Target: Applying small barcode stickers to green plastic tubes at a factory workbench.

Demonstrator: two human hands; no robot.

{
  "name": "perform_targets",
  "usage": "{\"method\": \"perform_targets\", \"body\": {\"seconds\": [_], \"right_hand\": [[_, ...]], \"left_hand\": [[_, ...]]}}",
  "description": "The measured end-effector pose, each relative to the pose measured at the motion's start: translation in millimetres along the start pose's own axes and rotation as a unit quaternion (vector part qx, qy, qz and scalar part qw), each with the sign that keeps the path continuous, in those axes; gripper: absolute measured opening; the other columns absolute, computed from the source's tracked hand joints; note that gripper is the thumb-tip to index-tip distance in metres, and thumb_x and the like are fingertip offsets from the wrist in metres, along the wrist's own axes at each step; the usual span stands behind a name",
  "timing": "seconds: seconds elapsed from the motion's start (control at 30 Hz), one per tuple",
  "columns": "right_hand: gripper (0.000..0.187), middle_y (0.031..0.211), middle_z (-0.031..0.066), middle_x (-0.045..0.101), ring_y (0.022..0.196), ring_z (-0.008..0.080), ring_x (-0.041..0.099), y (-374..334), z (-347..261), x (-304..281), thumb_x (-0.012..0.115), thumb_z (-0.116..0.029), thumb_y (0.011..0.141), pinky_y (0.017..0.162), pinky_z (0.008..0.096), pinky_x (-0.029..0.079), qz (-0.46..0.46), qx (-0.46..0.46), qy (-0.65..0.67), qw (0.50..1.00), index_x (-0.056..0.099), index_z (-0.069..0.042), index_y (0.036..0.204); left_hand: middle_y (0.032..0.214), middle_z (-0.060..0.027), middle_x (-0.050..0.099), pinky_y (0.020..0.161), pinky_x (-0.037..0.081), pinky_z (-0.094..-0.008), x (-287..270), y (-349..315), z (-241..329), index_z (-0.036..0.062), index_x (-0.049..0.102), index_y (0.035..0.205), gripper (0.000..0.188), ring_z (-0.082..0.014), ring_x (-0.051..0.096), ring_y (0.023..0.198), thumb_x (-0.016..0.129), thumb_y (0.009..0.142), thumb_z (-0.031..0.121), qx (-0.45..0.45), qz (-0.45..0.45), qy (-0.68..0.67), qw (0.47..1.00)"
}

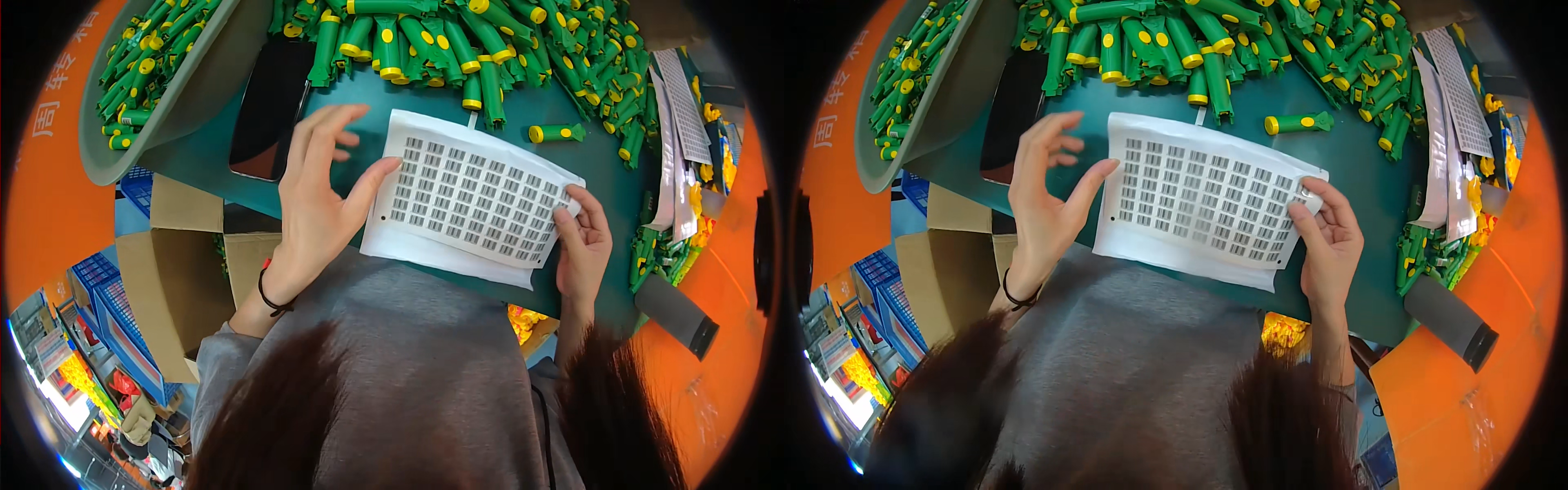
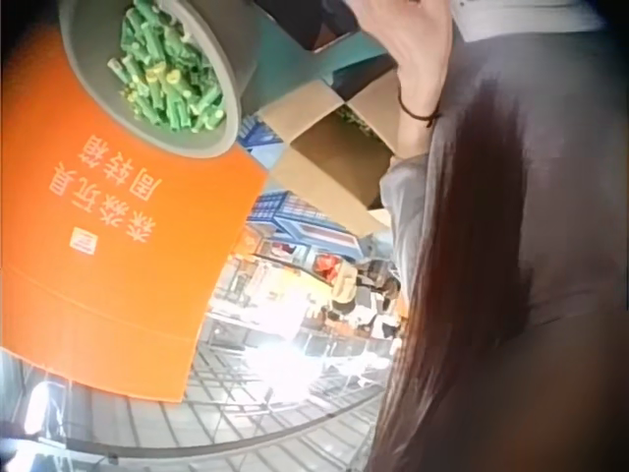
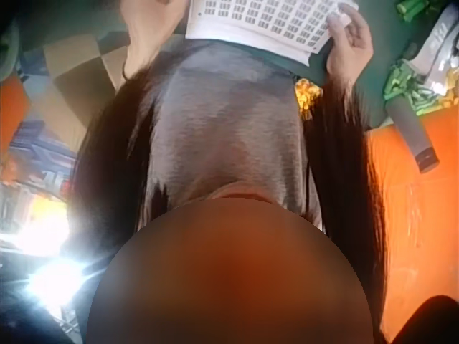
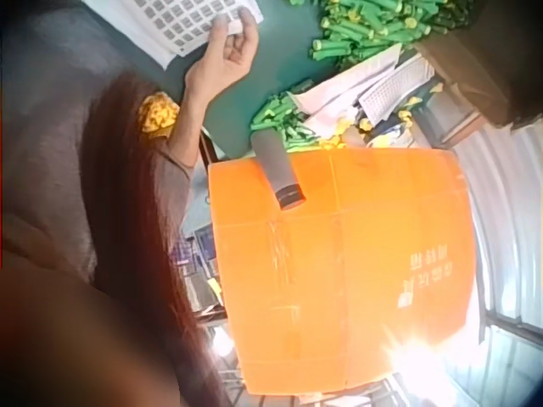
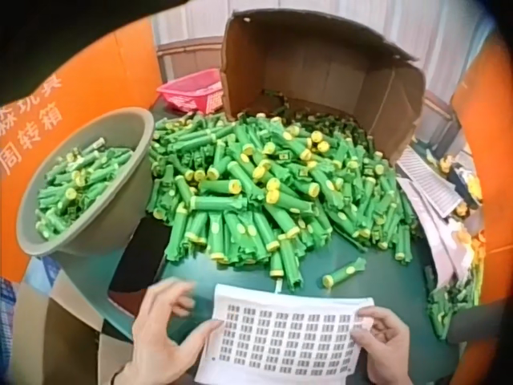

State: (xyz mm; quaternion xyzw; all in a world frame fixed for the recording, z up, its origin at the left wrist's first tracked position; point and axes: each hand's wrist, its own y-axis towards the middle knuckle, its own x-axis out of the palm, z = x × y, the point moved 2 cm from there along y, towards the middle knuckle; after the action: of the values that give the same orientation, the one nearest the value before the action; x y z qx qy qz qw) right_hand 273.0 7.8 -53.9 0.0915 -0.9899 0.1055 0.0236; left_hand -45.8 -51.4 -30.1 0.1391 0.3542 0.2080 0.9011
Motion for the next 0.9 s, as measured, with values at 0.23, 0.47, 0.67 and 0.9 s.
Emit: {"method": "perform_targets", "body": {"seconds": [0.23,0.47,0.67,0.9], "right_hand": [[0.046,0.123,0.0154,0.066,0.109,0.0159,0.065,-3,5,-3,0.065,0.005,0.093,0.095,0.0275,0.052,0.018,-0.005,0.084,0.996,0.052,0.005,0.138],[0.047,0.123,0.0153,0.066,0.111,0.0175,0.065,-3,-3,0,0.068,0.006,0.090,0.098,0.0304,0.052,0.029,-0.024,0.094,0.995,0.054,0.004,0.135],[0.050,0.122,0.0154,0.067,0.111,0.0185,0.065,-5,-8,2,0.069,0.010,0.088,0.098,0.0309,0.052,0.005,-0.047,0.064,0.997,0.054,0.004,0.135],[0.049,0.125,0.0155,0.065,0.113,0.0175,0.065,-5,-8,2,0.068,0.011,0.088,0.098,0.0279,0.051,-0.014,-0.091,-0.017,0.996,0.055,0.006,0.135]], "left_hand": [[0.098,-0.0082,0.070,0.078,0.053,-0.0285,10,-8,1,0.0045,0.058,0.129,0.051,-0.0156,0.066,0.088,0.081,0.083,0.008,-0.083,-0.065,-0.099,0.990],[0.102,-0.0089,0.069,0.071,0.052,-0.0275,18,-16,9,0.0040,0.055,0.128,0.049,-0.0162,0.065,0.089,0.079,0.085,0.004,-0.167,-0.080,-0.238,0.953],[0.112,-0.0096,0.065,0.073,0.051,-0.0274,10,0,18,0.0051,0.066,0.116,0.036,-0.0180,0.061,0.086,0.079,0.083,0.002,0.028,-0.055,-0.011,0.998],[0.103,-0.0092,0.066,0.076,0.051,-0.0274,9,1,14,0.0018,0.070,0.111,0.029,-0.0161,0.060,0.082,0.077,0.083,-0.001,-0.025,-0.061,-0.059,0.996]]}}
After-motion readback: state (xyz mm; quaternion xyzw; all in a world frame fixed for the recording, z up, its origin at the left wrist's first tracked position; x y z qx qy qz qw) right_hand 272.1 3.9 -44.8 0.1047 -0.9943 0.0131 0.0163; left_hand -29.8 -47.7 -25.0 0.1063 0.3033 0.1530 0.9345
